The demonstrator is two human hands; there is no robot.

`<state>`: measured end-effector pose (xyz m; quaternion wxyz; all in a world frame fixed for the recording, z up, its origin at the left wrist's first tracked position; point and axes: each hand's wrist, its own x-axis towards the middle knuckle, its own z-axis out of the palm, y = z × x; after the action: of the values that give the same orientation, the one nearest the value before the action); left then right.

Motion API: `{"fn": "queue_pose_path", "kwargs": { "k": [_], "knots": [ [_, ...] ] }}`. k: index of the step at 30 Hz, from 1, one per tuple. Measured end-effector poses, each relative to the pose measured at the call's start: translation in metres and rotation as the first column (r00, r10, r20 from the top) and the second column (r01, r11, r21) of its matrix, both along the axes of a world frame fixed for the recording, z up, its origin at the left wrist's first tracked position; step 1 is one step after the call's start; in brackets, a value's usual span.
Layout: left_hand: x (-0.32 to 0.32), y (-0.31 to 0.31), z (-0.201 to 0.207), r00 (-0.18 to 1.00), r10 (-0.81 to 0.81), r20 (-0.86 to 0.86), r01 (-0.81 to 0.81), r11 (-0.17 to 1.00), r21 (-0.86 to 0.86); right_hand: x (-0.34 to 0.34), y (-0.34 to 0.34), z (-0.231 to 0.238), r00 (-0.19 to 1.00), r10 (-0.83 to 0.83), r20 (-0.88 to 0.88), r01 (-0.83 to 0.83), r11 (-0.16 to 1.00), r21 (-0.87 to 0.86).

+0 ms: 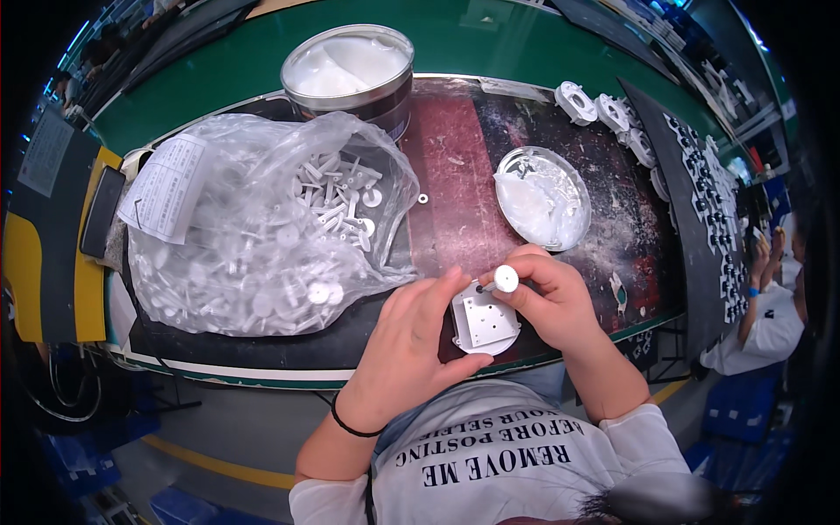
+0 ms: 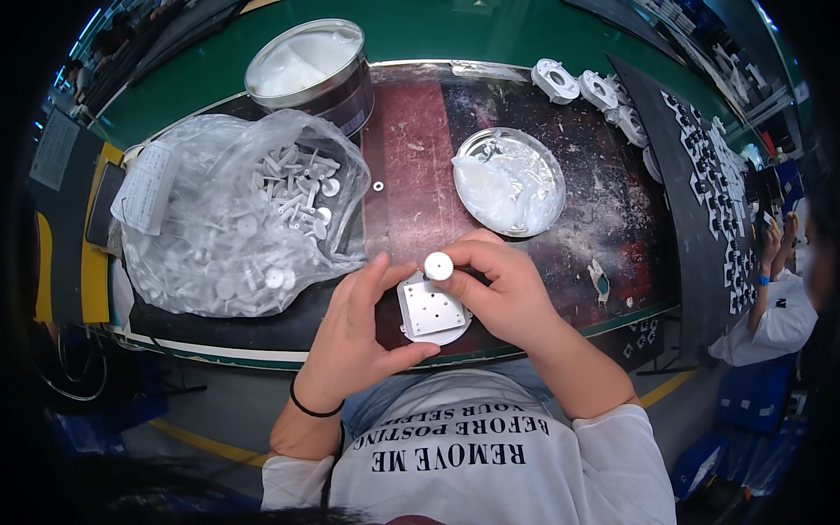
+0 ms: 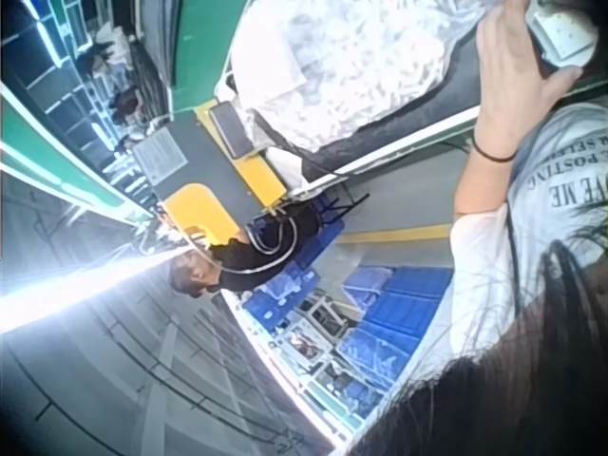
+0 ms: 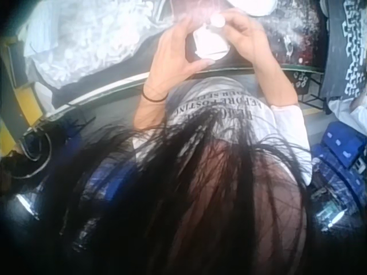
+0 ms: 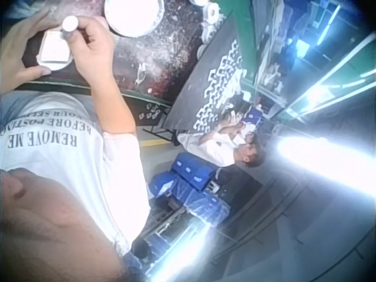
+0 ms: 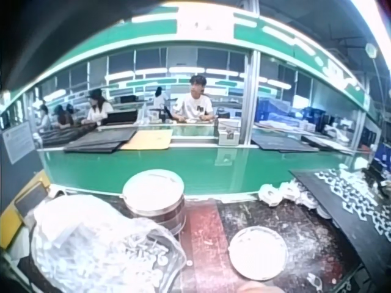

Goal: The person assembles small white plastic housings by inserting black circular components and white cylindrical pins. They repeatedly pick parts from a bag and a tray, insert them into the housings, and place the finished units on a black board. The process is repetitive and performed by hand without tools.

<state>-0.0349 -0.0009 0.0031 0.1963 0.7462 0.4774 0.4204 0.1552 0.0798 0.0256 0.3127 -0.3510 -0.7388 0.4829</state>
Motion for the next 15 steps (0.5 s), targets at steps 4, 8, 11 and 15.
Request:
{"fn": "queue_pose_path", "kwargs": {
  "k": [4,8,11,15],
  "knots": [
    [0.0,0.0,0.001,1.0,-0.003,-0.012,0.003,1.0,-0.006,-0.002,-0.001,0.007,0.998,0.013,0.069,-0.019,0.996,0.087],
    [0.0,0.001,0.001,1.0,-0.009,-0.011,0.009,1.0,-0.014,0.0,-0.001,0.01,0.987,0.035,0.158,-0.059,0.987,0.147],
    [0.0,0.001,0.001,1.0,-0.013,-0.005,0.013,1.0,-0.013,0.007,-0.008,0.013,0.991,-0.019,0.135,-0.001,0.989,0.148],
    [0.0,0.0,0.0,1.0,-0.002,0.0,0.002,1.0,-0.028,0.038,-0.026,0.01,0.989,-0.145,0.03,0.144,0.989,0.018]
  ]
}}
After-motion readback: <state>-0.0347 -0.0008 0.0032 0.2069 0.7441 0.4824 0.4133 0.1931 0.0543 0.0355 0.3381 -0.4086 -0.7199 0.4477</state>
